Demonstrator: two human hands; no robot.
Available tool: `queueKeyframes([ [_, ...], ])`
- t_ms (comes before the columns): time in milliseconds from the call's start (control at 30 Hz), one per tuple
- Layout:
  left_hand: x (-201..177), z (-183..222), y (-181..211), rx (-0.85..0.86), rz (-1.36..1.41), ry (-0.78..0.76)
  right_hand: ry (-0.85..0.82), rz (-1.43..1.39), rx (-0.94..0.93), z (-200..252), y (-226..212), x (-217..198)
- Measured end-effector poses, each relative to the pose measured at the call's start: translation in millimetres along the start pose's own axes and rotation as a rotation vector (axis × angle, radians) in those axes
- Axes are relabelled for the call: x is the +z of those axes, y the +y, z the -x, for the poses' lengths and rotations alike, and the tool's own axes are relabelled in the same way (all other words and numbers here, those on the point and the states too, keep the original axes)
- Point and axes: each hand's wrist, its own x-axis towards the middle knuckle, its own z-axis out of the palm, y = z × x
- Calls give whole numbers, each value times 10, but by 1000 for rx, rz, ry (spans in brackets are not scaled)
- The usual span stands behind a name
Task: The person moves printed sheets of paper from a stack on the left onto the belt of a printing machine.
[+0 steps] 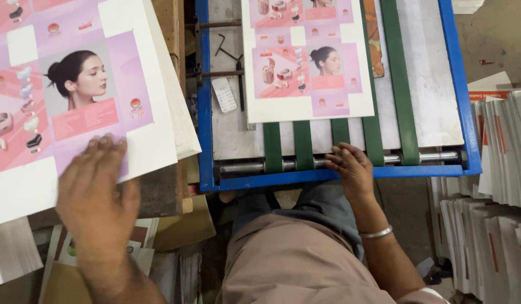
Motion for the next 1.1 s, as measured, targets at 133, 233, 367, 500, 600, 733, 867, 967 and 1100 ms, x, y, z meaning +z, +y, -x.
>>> queueKeyframes([
  [133, -137, -28, -231, -90, 254, 22, -143, 136, 61, 122, -218, 470],
  [233, -171, -69, -154, -134, 262, 139, -342, 143, 93, 280, -416, 895],
  [367, 18, -91, 507, 60, 152, -13, -900, 18, -21, 621, -571, 1357],
  [500, 274, -166, 1341, 233, -7, -157, -929, -216, 90, 793, -501, 1683],
  [600, 192, -122, 1427, 245, 252, -231, -574, -257, 173, 710, -463, 1664],
  [733, -71, -61, 1150, 185, 157, -245, -301, -196, -27, 293, -554, 1329],
  [867, -158, -116, 706, 102, -12, -189, -53, -146, -172, -99, -633, 774],
  [967, -29, -154, 362, 0, -112, -185, 119, -118, -241, -307, -574, 389],
  [1100, 118, -98, 178, -28, -104, -142, 279, -95, -289, -468, -504, -79],
])
